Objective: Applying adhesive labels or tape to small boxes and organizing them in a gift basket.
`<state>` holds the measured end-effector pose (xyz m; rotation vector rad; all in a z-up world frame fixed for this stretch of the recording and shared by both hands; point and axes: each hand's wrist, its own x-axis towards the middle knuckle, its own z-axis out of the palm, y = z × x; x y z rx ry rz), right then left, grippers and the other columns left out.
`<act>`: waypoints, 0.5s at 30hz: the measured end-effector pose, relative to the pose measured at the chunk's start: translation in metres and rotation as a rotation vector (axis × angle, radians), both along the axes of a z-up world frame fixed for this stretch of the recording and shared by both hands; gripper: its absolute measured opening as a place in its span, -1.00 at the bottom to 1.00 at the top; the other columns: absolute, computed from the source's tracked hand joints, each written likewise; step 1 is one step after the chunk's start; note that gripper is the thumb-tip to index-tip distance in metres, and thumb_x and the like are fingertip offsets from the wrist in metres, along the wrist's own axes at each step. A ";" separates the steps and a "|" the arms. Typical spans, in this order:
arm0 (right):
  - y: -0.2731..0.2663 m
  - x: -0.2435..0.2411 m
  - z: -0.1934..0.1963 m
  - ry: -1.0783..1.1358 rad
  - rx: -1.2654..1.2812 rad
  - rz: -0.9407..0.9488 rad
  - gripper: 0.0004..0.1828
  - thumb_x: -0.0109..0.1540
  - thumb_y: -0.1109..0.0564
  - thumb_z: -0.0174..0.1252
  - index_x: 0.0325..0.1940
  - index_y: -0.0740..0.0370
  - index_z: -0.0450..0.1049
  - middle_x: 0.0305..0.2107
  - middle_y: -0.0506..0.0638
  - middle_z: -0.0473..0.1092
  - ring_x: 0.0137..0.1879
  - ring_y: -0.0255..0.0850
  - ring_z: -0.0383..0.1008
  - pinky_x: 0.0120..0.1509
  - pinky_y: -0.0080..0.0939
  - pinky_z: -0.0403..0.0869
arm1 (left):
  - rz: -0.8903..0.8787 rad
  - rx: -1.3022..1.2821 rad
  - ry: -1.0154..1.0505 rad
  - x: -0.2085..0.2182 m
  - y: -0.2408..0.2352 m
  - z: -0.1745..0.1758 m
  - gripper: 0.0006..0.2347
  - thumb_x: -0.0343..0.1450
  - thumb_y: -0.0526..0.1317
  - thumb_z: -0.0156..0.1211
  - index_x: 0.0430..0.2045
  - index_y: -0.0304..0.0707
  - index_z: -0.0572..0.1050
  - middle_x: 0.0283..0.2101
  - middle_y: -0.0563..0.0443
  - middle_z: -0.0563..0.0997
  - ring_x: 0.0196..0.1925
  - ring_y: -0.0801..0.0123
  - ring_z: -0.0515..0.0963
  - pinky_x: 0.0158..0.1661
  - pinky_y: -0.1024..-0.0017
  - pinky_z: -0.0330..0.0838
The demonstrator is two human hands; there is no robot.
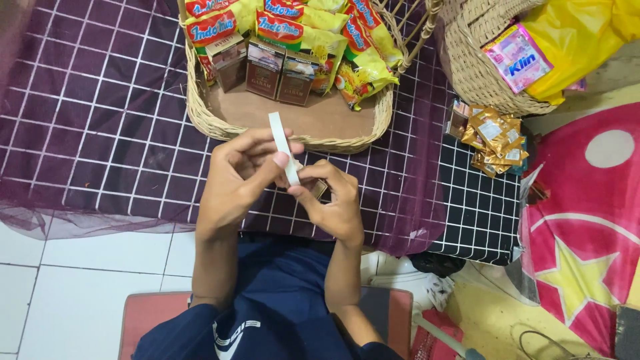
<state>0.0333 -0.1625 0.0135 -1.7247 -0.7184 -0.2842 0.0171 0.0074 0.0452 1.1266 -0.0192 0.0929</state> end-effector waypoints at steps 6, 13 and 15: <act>-0.015 0.008 0.016 0.018 -0.147 0.034 -0.87 0.21 0.39 0.28 -0.23 0.27 0.54 -0.42 0.13 0.54 -0.34 0.07 0.58 -0.25 -0.10 0.51 | 0.022 -0.229 0.060 0.009 -0.009 -0.015 -0.61 0.52 -0.17 0.08 0.13 -0.58 0.44 -0.24 -0.29 0.70 -0.30 0.47 0.70 -0.29 0.58 0.66; -0.014 0.005 0.032 0.000 -0.152 0.033 -0.96 0.26 0.26 0.28 -0.20 0.25 0.56 -0.31 0.10 0.58 -0.22 0.04 0.63 -0.16 -0.11 0.57 | 0.028 -0.091 -0.042 0.005 -0.007 -0.016 -0.62 0.48 -0.25 0.17 0.16 -0.53 0.42 -0.21 -0.33 0.69 -0.29 0.41 0.70 -0.24 0.46 0.66; -0.013 0.005 0.033 -0.019 -0.123 0.013 -0.94 0.28 0.21 0.28 -0.20 0.26 0.56 -0.29 0.10 0.59 -0.20 0.02 0.63 -0.14 -0.11 0.57 | 0.010 -0.022 -0.108 0.003 -0.004 -0.012 -0.67 0.45 -0.35 0.23 0.09 -0.54 0.46 -0.14 -0.38 0.67 -0.24 0.27 0.71 -0.24 0.36 0.69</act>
